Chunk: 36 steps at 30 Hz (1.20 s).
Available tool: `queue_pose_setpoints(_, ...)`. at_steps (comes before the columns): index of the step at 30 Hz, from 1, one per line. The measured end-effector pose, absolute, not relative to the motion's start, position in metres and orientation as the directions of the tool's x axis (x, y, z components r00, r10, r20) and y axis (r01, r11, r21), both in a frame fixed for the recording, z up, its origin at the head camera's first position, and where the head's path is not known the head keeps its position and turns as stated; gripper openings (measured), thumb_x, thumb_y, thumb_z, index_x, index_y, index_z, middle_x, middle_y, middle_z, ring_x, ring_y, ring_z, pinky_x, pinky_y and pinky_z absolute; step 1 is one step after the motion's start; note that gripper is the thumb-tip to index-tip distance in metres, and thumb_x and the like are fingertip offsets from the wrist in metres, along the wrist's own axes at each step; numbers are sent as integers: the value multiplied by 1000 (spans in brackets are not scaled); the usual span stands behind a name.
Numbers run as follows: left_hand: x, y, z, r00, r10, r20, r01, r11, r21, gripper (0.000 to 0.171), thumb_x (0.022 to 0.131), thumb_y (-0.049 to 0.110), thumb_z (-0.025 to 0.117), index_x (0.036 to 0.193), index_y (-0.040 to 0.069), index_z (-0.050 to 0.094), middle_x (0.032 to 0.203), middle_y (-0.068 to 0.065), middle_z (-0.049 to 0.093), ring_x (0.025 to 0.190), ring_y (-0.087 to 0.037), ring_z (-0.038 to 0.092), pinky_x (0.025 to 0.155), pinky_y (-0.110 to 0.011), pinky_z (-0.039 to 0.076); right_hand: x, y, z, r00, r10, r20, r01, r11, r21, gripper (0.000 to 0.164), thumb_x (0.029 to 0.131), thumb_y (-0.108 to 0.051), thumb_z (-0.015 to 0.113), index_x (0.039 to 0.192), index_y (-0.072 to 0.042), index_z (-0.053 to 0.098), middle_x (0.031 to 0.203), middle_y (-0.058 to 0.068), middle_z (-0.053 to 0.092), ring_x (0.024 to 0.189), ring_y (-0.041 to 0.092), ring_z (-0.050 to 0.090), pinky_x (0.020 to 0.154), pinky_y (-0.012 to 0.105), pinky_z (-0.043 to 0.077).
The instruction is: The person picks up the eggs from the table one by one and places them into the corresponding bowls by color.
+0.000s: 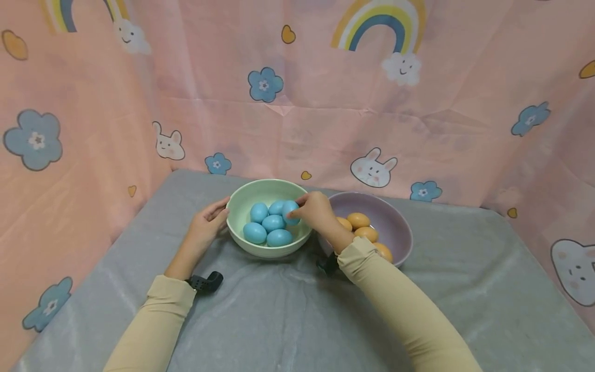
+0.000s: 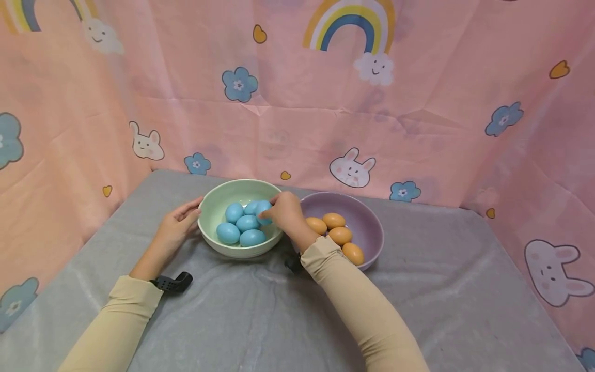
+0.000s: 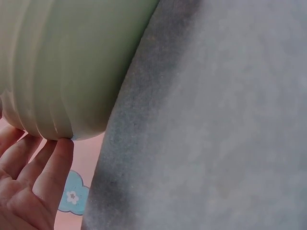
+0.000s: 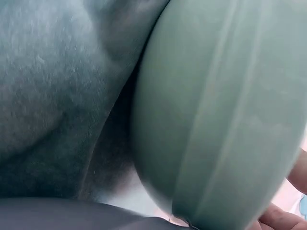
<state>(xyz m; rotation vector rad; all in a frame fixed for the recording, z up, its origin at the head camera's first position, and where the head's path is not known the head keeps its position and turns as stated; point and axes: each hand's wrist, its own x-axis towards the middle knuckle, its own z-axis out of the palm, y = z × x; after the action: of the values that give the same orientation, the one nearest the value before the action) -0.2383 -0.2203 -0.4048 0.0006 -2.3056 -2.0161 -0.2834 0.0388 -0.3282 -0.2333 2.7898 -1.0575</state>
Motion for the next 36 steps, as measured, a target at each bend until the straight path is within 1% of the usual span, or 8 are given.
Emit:
queue_pose_setpoints(8, -238, -220, -403, -997, -53, 47, 40, 126, 991, 49, 104, 22, 53, 150, 9, 43, 150, -17, 49, 136, -29, 51, 91, -12, 53, -294, 29, -336, -971, -229, -68, -160, 834, -527, 37, 79, -16, 82, 112, 0, 75, 114, 13, 74, 107, 26, 67, 89, 34, 59)
queue_pose_setpoints(13, -237, -218, -403, -997, -60, 53, 45, 129, 991, 49, 104, 22, 53, 151, 8, 43, 151, -16, 49, 136, -28, 51, 91, -11, 53, -298, 23, -340, -965, -249, -84, -185, 872, -453, 18, 77, -16, 84, 84, -2, 74, 74, 1, 61, 73, 14, 52, 60, 21, 43)
queue_pose_setpoints(20, -238, -219, -404, -997, -58, 54, 47, 108, 993, 49, 104, 20, 52, 151, 7, 43, 152, -17, 47, 137, -28, 49, 91, -11, 52, -299, 19, -340, -958, -259, -124, -187, 890, -417, 21, 74, -17, 87, 75, -5, 70, 73, -1, 55, 75, 15, 46, 60, 21, 37)
queue_pose_setpoints(25, -239, -218, -404, -997, -51, 59, 53, 101, 993, 48, 105, 18, 51, 151, 6, 42, 152, -17, 47, 138, -30, 48, 91, -10, 52, -301, 20, -340, -950, -280, -139, -201, 886, -417, 43, 74, -16, 87, 57, -11, 47, 58, -4, 33, 64, 14, 33, 54, 23, 27)
queue_pose_setpoints(28, -238, -218, -403, -997, -52, 57, 52, 102, 993, 49, 105, 19, 51, 151, 7, 42, 152, -17, 46, 139, -30, 47, 91, -9, 52, -299, 21, -340, -952, -274, -134, -196, 887, -419, 25, 75, -17, 87, 68, -5, 66, 67, -1, 57, 75, 16, 52, 64, 23, 45)
queue_pose_setpoints(30, -238, -218, -403, -997, -55, 52, 46, 102, 994, 49, 104, 20, 52, 151, 7, 43, 152, -16, 46, 139, -29, 47, 90, -9, 52, -299, 22, -340, -954, -267, -136, -185, 883, -431, 25, 76, -18, 86, 92, -1, 75, 92, 6, 73, 96, 22, 63, 83, 29, 54)
queue_pose_setpoints(32, -238, -218, -403, -997, -55, 48, 42, 106, 994, 49, 104, 21, 52, 151, 8, 43, 153, -16, 46, 139, -28, 47, 90, -9, 52, -298, 23, -340, -956, -259, -136, -173, 875, -452, 40, 77, -17, 85, 112, -1, 74, 116, 10, 73, 115, 28, 63, 98, 35, 54)
queue_pose_setpoints(36, -238, -219, -402, -997, -53, 48, 42, 116, 992, 49, 105, 22, 52, 151, 9, 42, 153, -16, 46, 139, -29, 47, 90, -8, 51, -298, 26, -340, -957, -255, -136, -153, 847, -510, 41, 80, -14, 83, 118, -1, 72, 118, 11, 73, 118, 29, 62, 100, 36, 54)
